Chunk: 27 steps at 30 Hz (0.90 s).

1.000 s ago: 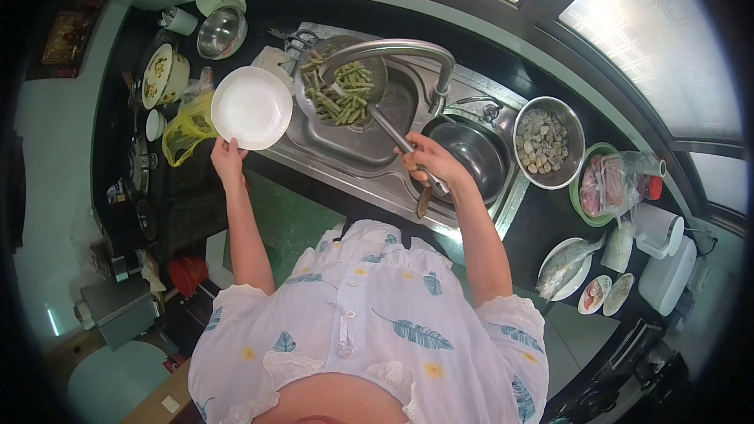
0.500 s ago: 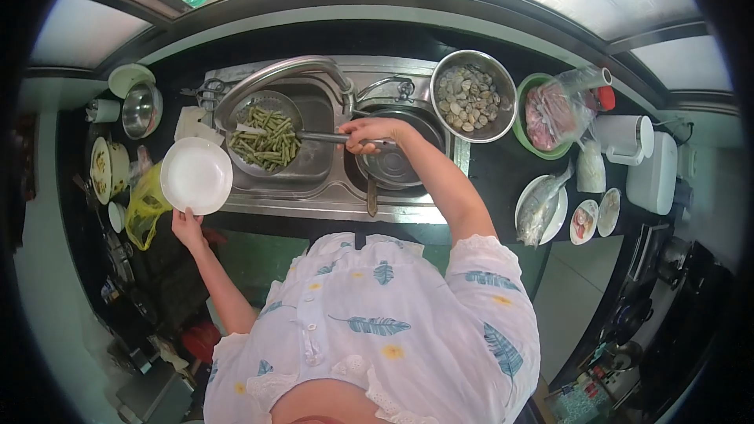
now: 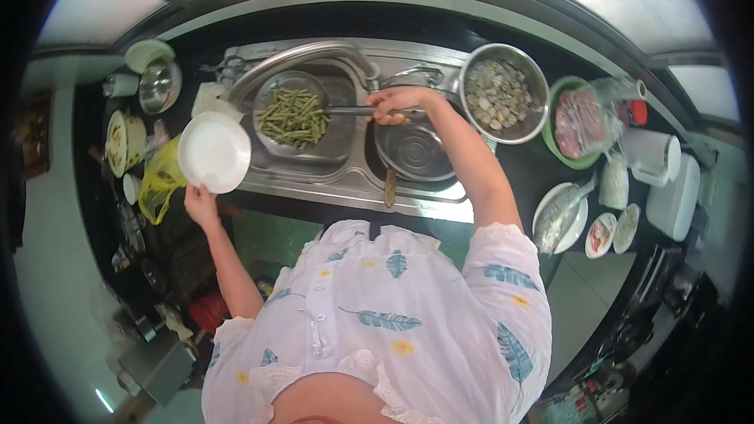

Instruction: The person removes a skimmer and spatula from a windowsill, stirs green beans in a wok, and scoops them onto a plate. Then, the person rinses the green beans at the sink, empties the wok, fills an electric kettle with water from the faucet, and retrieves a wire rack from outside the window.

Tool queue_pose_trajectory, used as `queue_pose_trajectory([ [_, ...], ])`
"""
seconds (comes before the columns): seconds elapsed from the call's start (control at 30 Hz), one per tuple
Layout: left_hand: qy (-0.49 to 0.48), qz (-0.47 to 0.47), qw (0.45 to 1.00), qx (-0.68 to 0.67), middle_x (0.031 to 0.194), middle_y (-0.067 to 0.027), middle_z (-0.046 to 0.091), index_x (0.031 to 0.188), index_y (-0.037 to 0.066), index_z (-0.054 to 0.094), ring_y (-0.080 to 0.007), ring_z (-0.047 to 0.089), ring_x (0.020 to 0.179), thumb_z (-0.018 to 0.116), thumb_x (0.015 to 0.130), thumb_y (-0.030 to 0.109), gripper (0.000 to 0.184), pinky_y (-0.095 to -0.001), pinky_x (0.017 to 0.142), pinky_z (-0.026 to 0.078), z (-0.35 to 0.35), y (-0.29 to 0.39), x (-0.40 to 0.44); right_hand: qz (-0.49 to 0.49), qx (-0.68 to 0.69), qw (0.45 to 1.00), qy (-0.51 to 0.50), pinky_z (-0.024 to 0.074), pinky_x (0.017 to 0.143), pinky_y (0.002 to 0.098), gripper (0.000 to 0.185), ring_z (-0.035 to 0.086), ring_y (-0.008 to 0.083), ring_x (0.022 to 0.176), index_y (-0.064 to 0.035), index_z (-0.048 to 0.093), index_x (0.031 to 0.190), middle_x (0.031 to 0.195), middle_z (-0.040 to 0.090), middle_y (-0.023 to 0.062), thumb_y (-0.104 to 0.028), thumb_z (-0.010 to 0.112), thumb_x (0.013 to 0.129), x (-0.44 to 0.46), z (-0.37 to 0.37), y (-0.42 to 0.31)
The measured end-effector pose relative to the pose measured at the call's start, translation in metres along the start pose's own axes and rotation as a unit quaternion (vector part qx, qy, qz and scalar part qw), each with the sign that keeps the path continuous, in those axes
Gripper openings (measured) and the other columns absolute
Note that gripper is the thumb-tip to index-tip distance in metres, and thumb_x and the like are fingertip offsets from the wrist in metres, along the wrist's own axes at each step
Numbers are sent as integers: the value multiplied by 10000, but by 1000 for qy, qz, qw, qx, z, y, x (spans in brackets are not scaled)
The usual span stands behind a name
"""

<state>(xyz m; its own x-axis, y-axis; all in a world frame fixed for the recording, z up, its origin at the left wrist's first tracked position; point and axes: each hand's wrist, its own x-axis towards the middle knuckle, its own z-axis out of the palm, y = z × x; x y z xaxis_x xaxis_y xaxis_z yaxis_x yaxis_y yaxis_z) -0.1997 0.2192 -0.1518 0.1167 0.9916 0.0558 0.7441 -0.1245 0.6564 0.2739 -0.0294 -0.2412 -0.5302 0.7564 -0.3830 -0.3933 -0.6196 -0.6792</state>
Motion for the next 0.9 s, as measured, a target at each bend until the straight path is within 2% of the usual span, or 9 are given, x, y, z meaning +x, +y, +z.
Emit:
queue_pose_trajectory([
  [0.03, 19, 50, 995, 87, 957, -197, 680, 1207, 59, 575, -297, 683, 833, 545, 859, 82, 350, -393, 644, 537, -1, 9, -3, -3, -10, 1000, -3, 288, 370, 195, 224, 394, 34, 444, -25, 507, 1090, 635, 443, -34, -86, 525, 876, 3, 0, 0],
  [0.1, 61, 69, 978, 187, 910, -216, 657, 1186, 108, 598, -359, 656, 833, 574, 834, 125, 353, -454, 661, 507, 0, 40, -16, -3, -4, 1000, 11, 294, 373, 196, 226, 405, 38, 451, -31, 519, 1081, 635, 451, -30, -89, 544, 864, 2, 6, 0],
  [0.37, 100, 176, 953, 226, 784, -216, 641, 1260, 129, 556, -396, 624, 675, 569, 798, 82, 465, -497, 601, 480, 20, 43, -24, -37, 9, 995, 91, 276, 403, 209, 232, 384, 54, 463, -36, 533, 1039, 647, 453, -21, -99, 587, 823, -20, 61, 0],
  [0.57, 89, 21, 985, 144, 876, -223, 646, 1160, 111, 619, -399, 634, 798, 560, 802, 92, 363, -481, 679, 500, 31, 23, -36, -36, 90, 990, 103, 245, 337, 186, 254, 349, 43, 389, 2, 486, 1052, 619, 403, -7, -86, 552, 823, -22, 124, -20],
  [0.67, 77, -44, 992, 89, 863, -182, 680, 1129, 88, 630, -319, 681, 774, 555, 814, 75, 324, -420, 640, 528, 44, -14, -36, -49, 99, 988, 110, 265, 327, 187, 234, 354, 38, 381, -2, 493, 1050, 625, 416, -5, -79, 539, 834, -6, 147, -32],
  [0.7, 46, -98, 994, 14, 840, -116, 706, 1113, 56, 632, -211, 697, 735, 520, 844, 31, 293, -341, 583, 554, 55, -37, -33, -51, 105, 987, 109, 274, 327, 189, 230, 366, 39, 386, -7, 496, 1048, 634, 428, 0, -75, 539, 833, 2, 154, -35],
  [0.77, 35, -181, 970, -157, 775, -132, 691, 990, 45, 655, -233, 688, 655, 544, 799, 40, 221, -372, 589, 541, 63, -46, -34, -67, 122, 985, 99, 274, 323, 188, 221, 359, 41, 375, -9, 496, 1056, 632, 428, -3, -72, 521, 846, 24, 162, -43],
  [0.83, 30, -211, 941, -264, 751, -96, 687, 999, 8, 651, -164, 674, 625, 518, 801, 4, 238, -307, 549, 554, 65, -43, -39, -73, 141, 983, 97, 276, 321, 188, 213, 357, 42, 371, -12, 500, 1056, 633, 432, -1, -65, 509, 850, 51, 181, -57],
  [0.9, 37, -227, 929, -292, 763, -113, 690, 1010, -12, 652, -197, 687, 639, 505, 794, -7, 262, -322, 542, 566, 66, -35, -44, -83, 148, 979, 112, 267, 319, 189, 202, 361, 41, 381, -8, 498, 1055, 638, 442, 1, -61, 491, 860, 85, 194, -75],
])
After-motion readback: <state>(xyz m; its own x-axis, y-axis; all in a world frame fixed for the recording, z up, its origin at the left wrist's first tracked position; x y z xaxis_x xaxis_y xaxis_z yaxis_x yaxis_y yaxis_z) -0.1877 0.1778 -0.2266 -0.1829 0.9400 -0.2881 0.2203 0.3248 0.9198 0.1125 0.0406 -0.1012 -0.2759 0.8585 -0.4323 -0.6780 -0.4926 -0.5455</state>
